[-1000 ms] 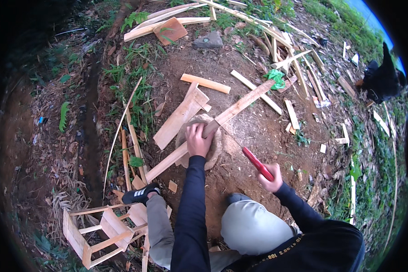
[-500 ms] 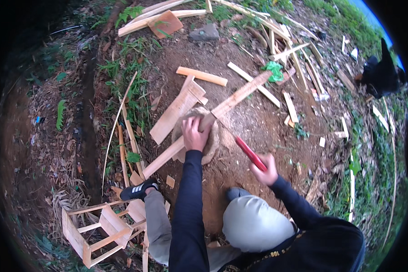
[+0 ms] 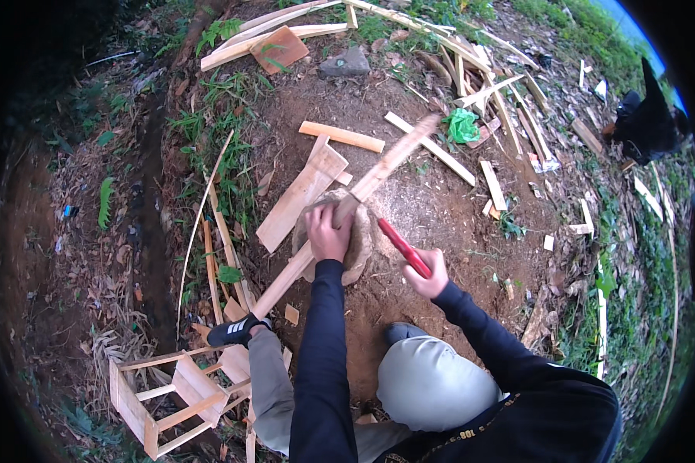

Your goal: The person uses a red hand saw to cut a piece of light-colored wood resting on a wooden stump. They hold the wood steady with their left hand while sawing with their right hand. The task is performed outdoors on a dirt ground scattered with wood scraps.

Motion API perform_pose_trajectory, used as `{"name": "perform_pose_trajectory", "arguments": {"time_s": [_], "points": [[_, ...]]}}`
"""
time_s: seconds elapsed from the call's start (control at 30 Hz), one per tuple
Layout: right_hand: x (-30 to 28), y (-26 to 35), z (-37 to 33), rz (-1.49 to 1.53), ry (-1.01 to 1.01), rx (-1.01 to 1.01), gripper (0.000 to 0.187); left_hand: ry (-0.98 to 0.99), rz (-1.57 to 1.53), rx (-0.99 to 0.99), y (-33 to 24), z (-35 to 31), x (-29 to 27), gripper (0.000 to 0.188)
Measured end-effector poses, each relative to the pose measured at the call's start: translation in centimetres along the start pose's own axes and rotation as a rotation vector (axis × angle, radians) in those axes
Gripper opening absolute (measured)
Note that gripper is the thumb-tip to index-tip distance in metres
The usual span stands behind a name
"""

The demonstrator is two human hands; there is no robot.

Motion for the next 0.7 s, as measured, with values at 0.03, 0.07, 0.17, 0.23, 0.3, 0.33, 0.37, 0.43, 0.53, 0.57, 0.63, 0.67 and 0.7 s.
{"name": "perform_pose_trajectory", "arguments": {"time_s": [0.03,0.07,0.17,0.23,0.3,0.33,0.37,0.43,0.53,0.57,0.63,0.67,0.7], "points": [[-0.2,-0.5,0.5,-0.043,0.042,-0.027,0.021,0.005,0.004,0.015,0.0,0.2,-0.1,0.037],[-0.7,-0.6,0.0,0.009,0.019,0.024,0.021,0.010,0.007,0.031,0.0,0.4,-0.3,0.037],[-3.5,0.1,-4.5,0.052,0.067,0.017,0.019,0.000,0.042,0.026,0.2,0.2,-0.9,0.037],[-4.8,2.0,-5.2,0.051,0.064,0.098,0.018,-0.010,0.051,0.051,0.0,-0.3,-0.6,0.037],[-3.0,1.7,-2.4,0.058,0.074,0.089,0.019,0.020,0.055,0.044,0.5,-0.3,-0.7,0.037],[-2.0,-0.3,-1.3,0.016,0.070,0.026,0.021,0.028,0.037,0.060,-0.1,-0.3,-0.3,0.038],[-0.5,-1.0,0.7,0.052,0.024,-0.009,0.024,0.029,0.031,0.069,-0.2,-0.2,-0.2,0.038],[1.1,-1.8,3.1,0.025,0.036,0.038,0.027,0.045,0.037,0.050,-0.1,-0.3,-0.3,0.038],[-1.3,0.5,-0.7,-0.001,0.077,0.062,0.020,0.047,0.046,0.014,0.2,-0.4,-0.7,0.038],[-2.5,0.7,-2.8,0.051,0.054,0.056,0.016,0.032,0.039,0.025,0.2,-0.3,-1.0,0.039],[-5.1,2.5,-5.1,0.096,0.072,0.121,0.014,0.003,0.060,0.060,0.0,-0.4,-1.0,0.040],[-4.5,1.7,-4.1,0.091,0.055,0.066,0.014,0.016,0.051,0.065,-0.1,-0.1,-1.1,0.040],[-3.9,0.7,-3.6,0.073,0.031,0.039,0.015,0.030,0.055,0.056,-0.1,-0.5,-0.7,0.040]]}}
Point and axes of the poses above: each hand's wrist, its own z-axis towards the middle knuckle, its own x-axis out of the palm, y = z × x, the point moved 2 cm from there along z, towards the middle knuckle, and after that the axes turned 15 degrees about -x, right-handed, at the moved point
